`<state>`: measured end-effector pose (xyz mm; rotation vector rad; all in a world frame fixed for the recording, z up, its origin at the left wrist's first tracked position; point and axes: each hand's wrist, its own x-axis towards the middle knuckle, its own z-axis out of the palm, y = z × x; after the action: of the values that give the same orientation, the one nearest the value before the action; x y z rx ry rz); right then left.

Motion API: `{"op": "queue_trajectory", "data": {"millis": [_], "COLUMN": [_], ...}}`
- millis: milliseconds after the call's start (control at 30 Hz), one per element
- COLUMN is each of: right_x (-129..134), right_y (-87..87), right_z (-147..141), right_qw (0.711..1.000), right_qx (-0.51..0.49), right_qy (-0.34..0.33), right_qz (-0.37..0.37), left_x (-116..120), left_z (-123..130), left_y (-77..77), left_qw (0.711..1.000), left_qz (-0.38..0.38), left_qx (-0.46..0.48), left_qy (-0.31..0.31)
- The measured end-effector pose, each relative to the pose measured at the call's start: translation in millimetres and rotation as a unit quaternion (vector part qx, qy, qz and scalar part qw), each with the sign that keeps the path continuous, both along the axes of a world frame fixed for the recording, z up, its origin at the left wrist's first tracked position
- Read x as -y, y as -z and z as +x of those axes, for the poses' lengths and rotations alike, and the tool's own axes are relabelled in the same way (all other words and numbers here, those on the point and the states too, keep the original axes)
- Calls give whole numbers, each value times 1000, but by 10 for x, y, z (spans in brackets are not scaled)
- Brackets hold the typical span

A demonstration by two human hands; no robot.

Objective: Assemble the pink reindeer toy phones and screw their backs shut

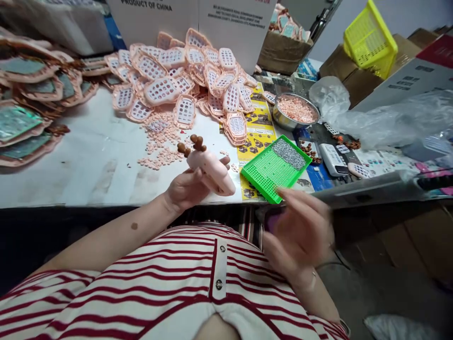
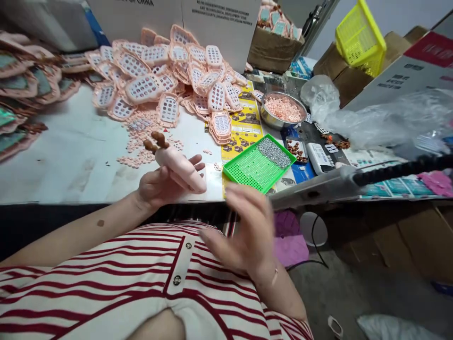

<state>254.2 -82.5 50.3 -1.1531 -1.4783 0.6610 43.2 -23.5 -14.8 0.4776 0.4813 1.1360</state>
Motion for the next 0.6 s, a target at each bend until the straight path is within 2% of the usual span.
{"op": "queue_trajectory", "data": {"millis": [33, 100, 167, 333, 433, 533, 600], "right_x": [-57, -203, -330, -447, -490, -557, -617], "right_y": [77, 239, 383, 582, 613, 613, 617], "right_z": [-91, -272, -424, -676, -801, -876, -884], "right_qw": [999, 984, 968, 959, 936, 902, 898], "right_qx": [7, -23, -49, -66, -63, -32, 5], "right_qy": [-40, -164, -213, -217, -282, -360, -360], "right_qz": [-2, -66, -125, -173, -203, -235, -254], "left_x": [33, 91, 132, 162, 166, 237, 379], "left_z": [-13, -41, -83, -215, -324, -661, -1088], "left_y": [-13, -17, 4, 85, 122, 131, 105], "left_qw": [1000, 998, 997, 997, 995, 988, 973], "left_qz": [24, 59, 70, 26, 13, 36, 74], "left_qx": [-4, -16, -29, -49, -58, -109, -198], "left_qy": [13, 20, 4, -45, -76, -107, -91]}}
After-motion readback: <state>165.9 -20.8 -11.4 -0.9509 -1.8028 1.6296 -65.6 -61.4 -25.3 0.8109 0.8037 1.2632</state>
